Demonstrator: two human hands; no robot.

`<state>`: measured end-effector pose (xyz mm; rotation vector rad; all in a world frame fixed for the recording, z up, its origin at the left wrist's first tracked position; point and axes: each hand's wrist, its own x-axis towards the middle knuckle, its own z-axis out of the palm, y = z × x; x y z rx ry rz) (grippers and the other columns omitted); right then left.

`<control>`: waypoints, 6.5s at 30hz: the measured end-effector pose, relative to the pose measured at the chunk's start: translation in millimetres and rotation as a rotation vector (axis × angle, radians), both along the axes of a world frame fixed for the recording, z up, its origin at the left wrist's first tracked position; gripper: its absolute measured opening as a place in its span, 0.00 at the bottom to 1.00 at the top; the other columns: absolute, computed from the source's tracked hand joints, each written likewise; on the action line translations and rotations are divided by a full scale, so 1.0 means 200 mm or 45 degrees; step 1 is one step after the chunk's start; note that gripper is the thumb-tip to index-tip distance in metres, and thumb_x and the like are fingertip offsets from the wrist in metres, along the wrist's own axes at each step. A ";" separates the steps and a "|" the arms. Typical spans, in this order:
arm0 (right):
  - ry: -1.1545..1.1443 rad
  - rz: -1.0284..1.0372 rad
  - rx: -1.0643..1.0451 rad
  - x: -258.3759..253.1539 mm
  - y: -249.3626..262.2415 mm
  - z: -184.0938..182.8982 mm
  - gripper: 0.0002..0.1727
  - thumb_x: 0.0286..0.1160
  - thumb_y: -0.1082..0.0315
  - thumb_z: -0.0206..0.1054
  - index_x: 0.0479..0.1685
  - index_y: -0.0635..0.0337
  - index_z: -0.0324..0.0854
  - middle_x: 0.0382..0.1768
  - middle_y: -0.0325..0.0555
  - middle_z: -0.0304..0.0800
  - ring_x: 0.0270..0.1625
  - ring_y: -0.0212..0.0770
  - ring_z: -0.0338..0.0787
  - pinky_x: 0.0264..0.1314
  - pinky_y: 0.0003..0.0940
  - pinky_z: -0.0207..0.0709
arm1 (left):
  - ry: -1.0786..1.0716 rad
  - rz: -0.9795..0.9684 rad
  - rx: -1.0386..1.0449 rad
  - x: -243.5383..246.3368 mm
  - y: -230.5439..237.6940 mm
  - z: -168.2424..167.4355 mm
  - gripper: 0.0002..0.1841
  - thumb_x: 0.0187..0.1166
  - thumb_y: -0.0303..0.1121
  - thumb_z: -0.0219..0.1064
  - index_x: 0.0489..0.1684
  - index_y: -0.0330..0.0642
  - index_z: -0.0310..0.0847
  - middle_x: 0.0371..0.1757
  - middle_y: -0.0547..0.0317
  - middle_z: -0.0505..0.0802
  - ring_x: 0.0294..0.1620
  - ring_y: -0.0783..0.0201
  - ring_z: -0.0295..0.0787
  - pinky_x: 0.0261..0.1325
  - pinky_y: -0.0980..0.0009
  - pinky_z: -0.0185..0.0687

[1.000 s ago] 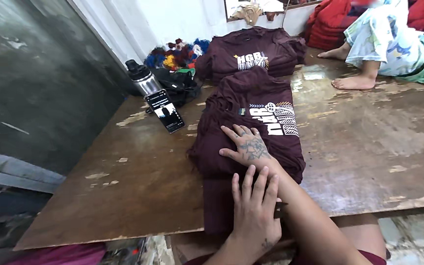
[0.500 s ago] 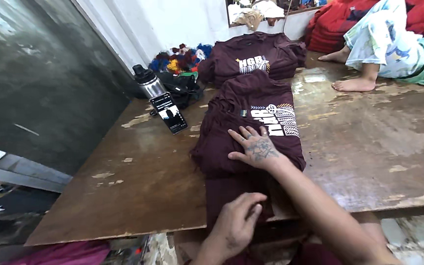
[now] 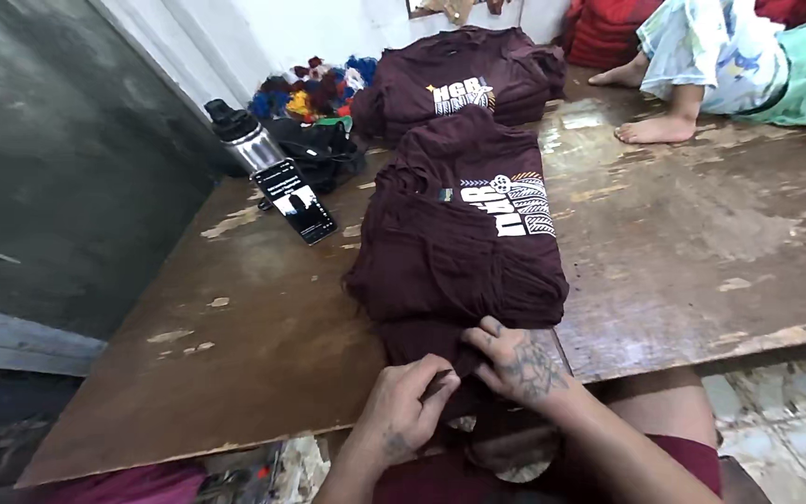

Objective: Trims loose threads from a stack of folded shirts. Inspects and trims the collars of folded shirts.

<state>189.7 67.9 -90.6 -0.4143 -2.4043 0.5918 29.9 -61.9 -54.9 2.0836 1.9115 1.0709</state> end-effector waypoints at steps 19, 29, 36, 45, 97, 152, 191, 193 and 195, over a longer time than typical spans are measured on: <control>0.032 0.096 0.194 0.53 0.01 -0.21 0.16 0.82 0.56 0.59 0.32 0.53 0.88 0.26 0.40 0.86 0.30 0.37 0.88 0.34 0.30 0.82 | -0.316 0.040 -0.350 -0.03 0.06 -0.07 0.29 0.91 0.46 0.47 0.78 0.31 0.71 0.32 0.61 0.83 0.28 0.69 0.76 0.35 0.70 0.77; 0.069 -0.125 0.067 0.24 0.00 -0.15 0.20 0.77 0.50 0.65 0.43 0.59 0.89 0.31 0.49 0.92 0.35 0.52 0.92 0.45 0.53 0.81 | -0.728 0.005 -0.275 0.15 0.19 -0.13 0.23 0.84 0.33 0.58 0.73 0.27 0.73 0.38 0.64 0.86 0.28 0.80 0.79 0.31 0.81 0.78; 0.117 0.018 0.058 0.19 0.03 -0.15 0.08 0.73 0.66 0.68 0.37 0.54 0.93 0.32 0.49 0.91 0.37 0.53 0.92 0.48 0.56 0.79 | -0.807 0.065 -0.244 0.16 0.20 -0.14 0.23 0.80 0.29 0.58 0.72 0.26 0.72 0.37 0.68 0.85 0.27 0.81 0.80 0.28 0.82 0.78; 0.363 0.294 -0.248 0.34 0.09 -0.20 0.17 0.89 0.64 0.55 0.36 0.64 0.83 0.32 0.51 0.91 0.43 0.41 0.92 0.76 0.39 0.71 | -0.349 -0.173 -0.342 0.05 0.07 -0.12 0.20 0.78 0.31 0.62 0.65 0.31 0.84 0.50 0.51 0.93 0.46 0.68 0.88 0.54 0.72 0.84; 0.086 -0.008 -0.125 0.26 0.10 -0.09 0.08 0.77 0.74 0.64 0.39 0.68 0.88 0.32 0.55 0.94 0.35 0.51 0.96 0.41 0.45 0.89 | -1.012 0.236 -0.209 0.16 0.25 -0.09 0.17 0.76 0.22 0.60 0.62 0.31 0.78 0.24 0.78 0.79 0.20 0.85 0.71 0.23 0.87 0.67; 0.021 0.048 0.037 0.39 0.00 -0.10 0.15 0.81 0.68 0.57 0.27 0.62 0.85 0.20 0.48 0.87 0.28 0.47 0.91 0.69 0.54 0.78 | 0.360 -0.212 -0.116 0.11 0.06 0.05 0.20 0.78 0.35 0.59 0.62 0.40 0.89 0.36 0.51 0.91 0.33 0.52 0.91 0.31 0.58 0.85; -0.550 0.084 0.127 -0.45 0.29 0.34 0.34 0.83 0.43 0.61 0.87 0.41 0.71 0.88 0.64 0.64 0.91 0.74 0.56 0.84 0.84 0.37 | 0.013 -0.005 -0.605 -0.04 -0.14 -0.09 0.24 0.75 0.50 0.74 0.63 0.44 0.85 0.40 0.48 0.95 0.39 0.50 0.95 0.45 0.46 0.89; -0.832 0.052 -0.009 -0.57 0.36 0.36 0.38 0.86 0.32 0.46 0.95 0.31 0.55 0.94 0.63 0.49 0.95 0.72 0.44 0.85 0.83 0.31 | 0.108 -0.032 -0.583 -0.03 -0.16 -0.16 0.14 0.77 0.41 0.71 0.50 0.42 0.89 0.35 0.49 0.95 0.37 0.49 0.95 0.41 0.43 0.87; -0.898 0.039 -0.019 -0.61 0.37 0.31 0.41 0.85 0.29 0.42 0.96 0.31 0.49 0.95 0.64 0.43 0.95 0.72 0.42 0.85 0.82 0.33 | 0.066 -0.038 -0.403 -0.02 -0.17 -0.18 0.08 0.76 0.34 0.70 0.41 0.39 0.90 0.35 0.51 0.94 0.36 0.53 0.95 0.39 0.50 0.89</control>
